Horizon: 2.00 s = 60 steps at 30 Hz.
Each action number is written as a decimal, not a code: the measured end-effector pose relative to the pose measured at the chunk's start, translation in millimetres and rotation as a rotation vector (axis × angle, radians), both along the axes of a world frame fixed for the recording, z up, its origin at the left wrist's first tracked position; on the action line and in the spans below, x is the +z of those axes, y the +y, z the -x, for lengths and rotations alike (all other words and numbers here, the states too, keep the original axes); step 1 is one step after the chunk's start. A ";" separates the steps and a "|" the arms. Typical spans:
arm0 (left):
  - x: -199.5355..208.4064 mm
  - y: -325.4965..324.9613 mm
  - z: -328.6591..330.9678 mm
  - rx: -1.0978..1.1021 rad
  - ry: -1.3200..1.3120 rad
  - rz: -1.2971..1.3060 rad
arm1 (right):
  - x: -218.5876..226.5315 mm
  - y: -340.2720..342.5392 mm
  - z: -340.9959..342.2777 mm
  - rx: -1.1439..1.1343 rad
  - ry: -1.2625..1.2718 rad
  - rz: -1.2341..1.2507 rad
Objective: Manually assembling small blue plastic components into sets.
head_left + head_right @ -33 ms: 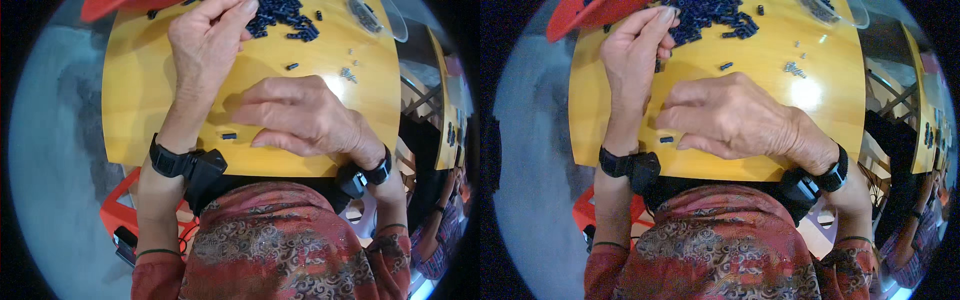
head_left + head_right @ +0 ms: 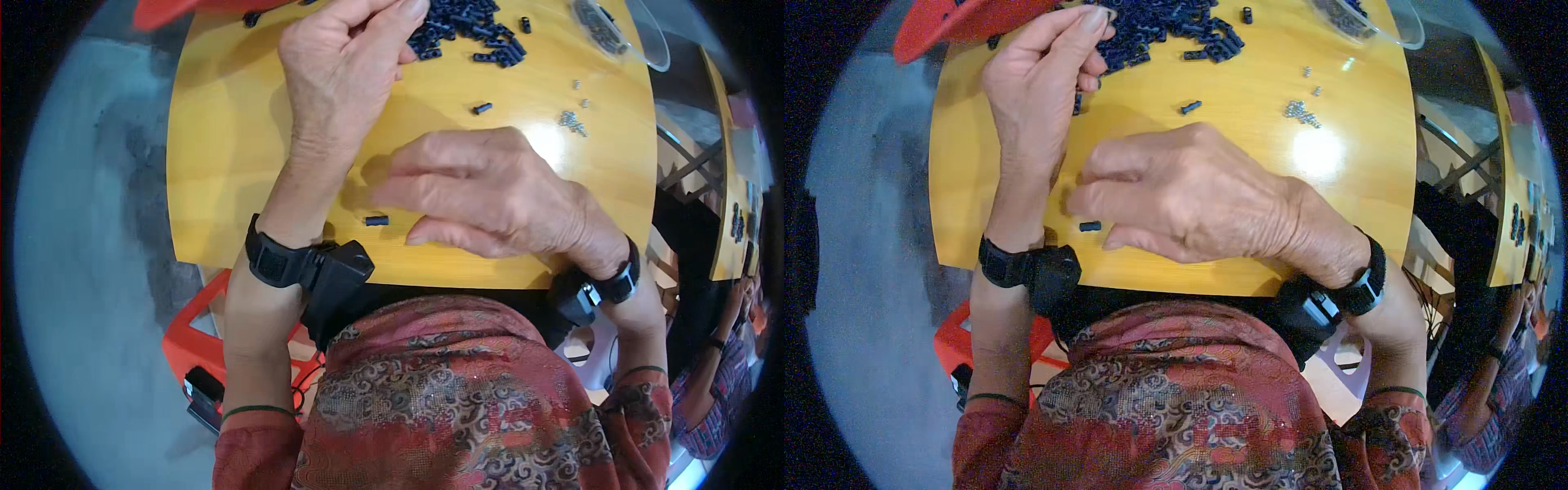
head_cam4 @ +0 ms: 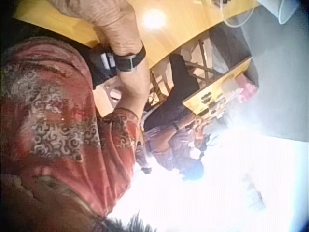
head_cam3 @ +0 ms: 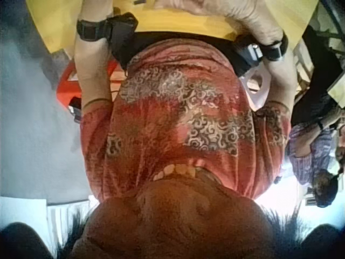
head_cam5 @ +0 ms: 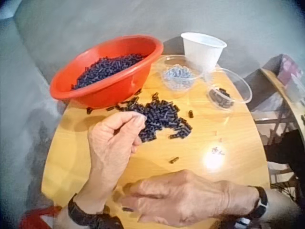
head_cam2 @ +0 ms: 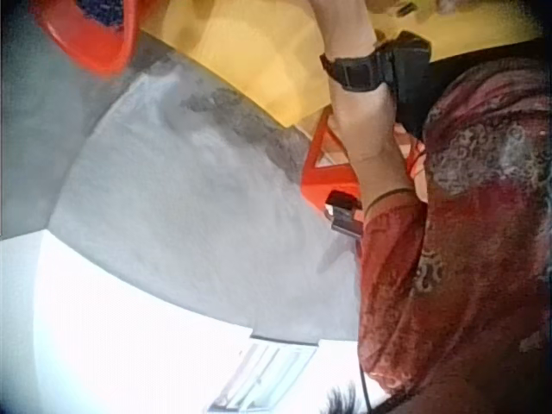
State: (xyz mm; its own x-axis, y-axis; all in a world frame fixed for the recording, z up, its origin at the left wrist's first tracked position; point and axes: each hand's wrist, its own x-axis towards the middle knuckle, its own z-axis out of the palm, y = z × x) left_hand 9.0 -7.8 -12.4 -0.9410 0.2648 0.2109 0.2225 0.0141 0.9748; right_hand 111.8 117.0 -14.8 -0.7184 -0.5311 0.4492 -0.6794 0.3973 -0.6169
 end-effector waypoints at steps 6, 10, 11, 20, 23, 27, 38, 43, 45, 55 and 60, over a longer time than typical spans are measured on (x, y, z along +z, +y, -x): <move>3.5 1.8 -2.8 0.010 -0.017 0.057 | -10.6 -25.2 -4.0 0.077 0.177 -0.132; 3.1 -0.1 -6.5 -0.018 -0.067 0.057 | -11.2 -21.9 -6.7 -0.011 0.146 -0.137; 0.9 -1.2 -6.8 -0.016 -0.035 0.054 | -11.6 -16.7 -6.3 -0.013 0.147 -0.152; 4.5 -7.7 -14.4 -0.129 -0.069 -0.036 | 4.7 36.8 20.4 -0.605 0.261 -0.199; 6.0 -6.6 -15.6 -0.192 -0.128 -0.046 | -0.1 42.3 28.9 -0.690 0.215 -0.034; 4.3 -5.1 -17.9 -0.225 -0.181 -0.017 | -0.3 50.6 30.4 -0.697 0.161 0.051; -1.7 -4.9 -14.0 -0.361 -0.275 -0.022 | 29.7 78.1 10.6 -0.204 -0.249 -0.065; 1.1 -5.1 -12.4 -0.397 -0.420 -0.033 | 25.8 68.9 8.1 -0.245 -0.250 -0.299; -0.2 -5.1 -11.5 -0.411 -0.435 -0.027 | 25.3 67.0 6.5 -0.251 -0.224 -0.370; -1.7 -9.3 -8.6 -0.482 -0.470 0.014 | 23.8 54.4 6.5 -0.261 -0.107 -0.458; -0.1 -7.9 -9.4 -0.489 -0.468 0.061 | 23.0 53.8 5.7 -0.283 -0.099 -0.454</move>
